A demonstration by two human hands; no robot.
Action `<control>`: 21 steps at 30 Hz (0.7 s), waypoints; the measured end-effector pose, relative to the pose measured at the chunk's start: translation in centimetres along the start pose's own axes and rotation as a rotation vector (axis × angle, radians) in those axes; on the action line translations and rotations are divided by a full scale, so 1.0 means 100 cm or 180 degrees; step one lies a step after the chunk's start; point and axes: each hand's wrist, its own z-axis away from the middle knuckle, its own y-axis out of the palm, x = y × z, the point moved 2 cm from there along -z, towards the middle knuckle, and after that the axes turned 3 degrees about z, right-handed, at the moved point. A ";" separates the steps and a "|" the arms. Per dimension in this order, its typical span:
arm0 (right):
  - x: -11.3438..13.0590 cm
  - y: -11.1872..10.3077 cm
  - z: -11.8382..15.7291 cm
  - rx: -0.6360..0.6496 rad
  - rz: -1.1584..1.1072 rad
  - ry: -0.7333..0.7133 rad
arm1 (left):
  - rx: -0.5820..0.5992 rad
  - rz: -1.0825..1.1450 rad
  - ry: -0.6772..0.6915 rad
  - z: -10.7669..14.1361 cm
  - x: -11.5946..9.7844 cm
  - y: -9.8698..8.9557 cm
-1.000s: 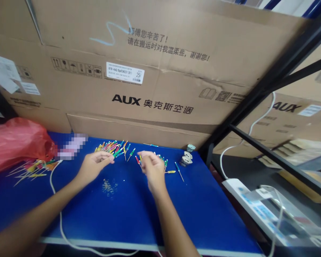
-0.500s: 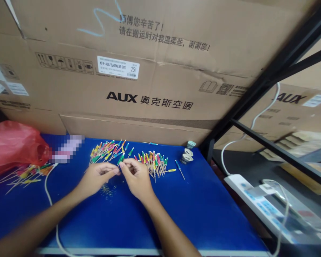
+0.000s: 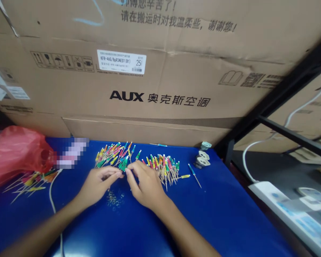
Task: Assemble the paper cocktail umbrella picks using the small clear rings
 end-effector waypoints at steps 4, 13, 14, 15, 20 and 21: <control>-0.003 0.005 0.010 -0.0085 -0.0072 0.0128 | -0.0058 -0.0352 0.0033 0.001 0.004 -0.001; -0.005 0.006 0.010 -0.0269 -0.0364 0.0243 | 0.0003 -0.0519 0.0032 0.002 0.005 0.004; -0.006 0.005 0.010 -0.0290 -0.0384 0.0272 | 0.0014 -0.0515 0.0021 0.002 0.004 0.005; -0.006 0.005 0.010 -0.0296 -0.0404 0.0296 | 0.0017 -0.0510 0.0011 0.002 0.004 0.005; -0.005 0.006 0.010 -0.0251 -0.0497 0.0331 | -0.0074 -0.0356 -0.0054 0.003 -0.001 0.005; -0.004 0.007 0.010 -0.0262 -0.0492 0.0348 | -0.0069 -0.0310 -0.0078 0.003 -0.002 0.005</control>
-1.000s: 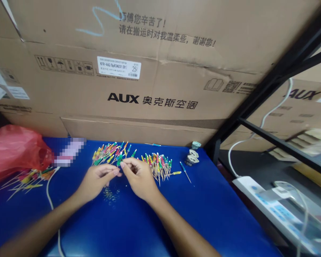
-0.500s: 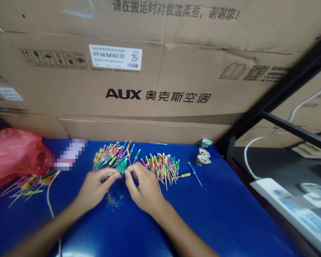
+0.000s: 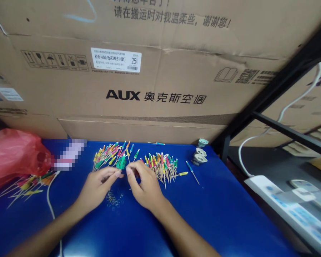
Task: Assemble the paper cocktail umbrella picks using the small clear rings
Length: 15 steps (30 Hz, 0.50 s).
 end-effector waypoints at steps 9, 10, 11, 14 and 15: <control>0.001 0.006 0.003 0.0026 -0.0037 -0.0065 | 0.0218 0.0194 -0.0084 0.006 -0.003 0.007; 0.001 0.004 0.003 0.0004 -0.0020 -0.0067 | 0.0197 0.0209 -0.0103 0.006 -0.003 0.007; 0.002 0.002 0.003 -0.0031 -0.0002 -0.0064 | 0.0172 0.0223 -0.0119 0.005 -0.002 0.007; 0.002 -0.002 0.001 -0.0101 -0.0010 -0.0059 | 0.0120 0.0221 -0.0135 0.001 -0.001 0.006; 0.002 -0.003 0.001 -0.0088 -0.0043 -0.0064 | 0.0118 0.0206 -0.0132 0.000 0.000 0.006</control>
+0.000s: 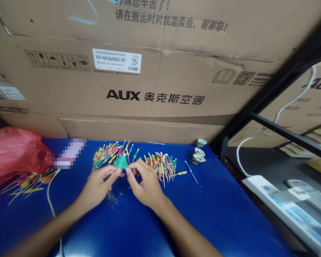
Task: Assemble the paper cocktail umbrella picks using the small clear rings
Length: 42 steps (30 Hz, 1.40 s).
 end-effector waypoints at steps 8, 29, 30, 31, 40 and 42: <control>-0.005 0.005 0.000 0.0203 -0.0378 0.0173 | -0.0050 -0.0066 0.0133 0.001 -0.002 -0.003; -0.001 0.018 0.009 -0.0203 -0.0624 0.0382 | 0.0127 0.0469 -0.0135 -0.002 0.001 0.003; 0.000 0.021 0.010 -0.0217 -0.0609 0.0355 | 0.0110 0.0535 -0.0137 -0.003 0.001 0.002; 0.001 0.024 0.011 -0.0213 -0.0621 0.0321 | 0.0096 0.0577 -0.0137 -0.003 0.001 0.001; -0.004 0.036 0.009 0.0027 -0.1806 0.0645 | 0.0309 0.0336 0.0033 0.002 -0.008 0.002; -0.004 0.033 0.008 0.0047 -0.1910 0.0630 | 0.0437 0.0123 0.0060 0.004 -0.009 0.002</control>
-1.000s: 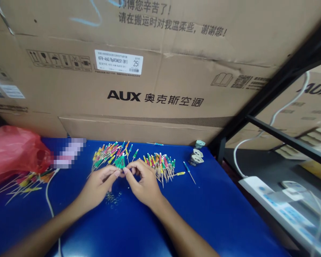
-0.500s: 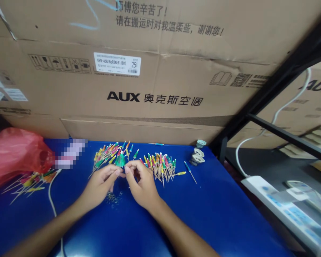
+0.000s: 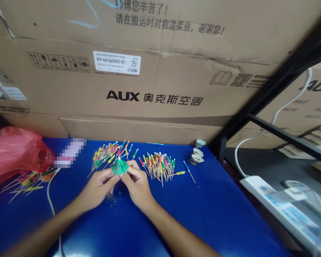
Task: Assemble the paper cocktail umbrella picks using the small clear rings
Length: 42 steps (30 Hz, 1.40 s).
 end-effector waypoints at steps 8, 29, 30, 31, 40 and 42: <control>0.011 -0.003 0.000 -0.0117 -0.0240 -0.0229 | 0.0081 -0.0453 0.0008 -0.002 0.006 -0.002; 0.002 -0.004 -0.003 0.0272 0.0036 -0.0067 | -0.0018 0.0006 0.0076 0.003 0.009 0.001; 0.002 -0.004 -0.003 0.0339 0.0031 -0.0056 | 0.0000 0.0100 0.0047 0.003 0.009 0.002; 0.002 -0.005 -0.004 0.0399 0.0025 -0.0053 | 0.0021 0.0181 0.0016 0.003 0.008 0.003; 0.003 -0.013 -0.008 0.0214 0.0262 -0.0131 | -0.0372 0.0255 -0.0165 -0.004 0.011 -0.008; 0.002 -0.013 -0.008 0.0237 0.0441 -0.0117 | -0.0738 0.0313 -0.0132 -0.005 0.011 -0.016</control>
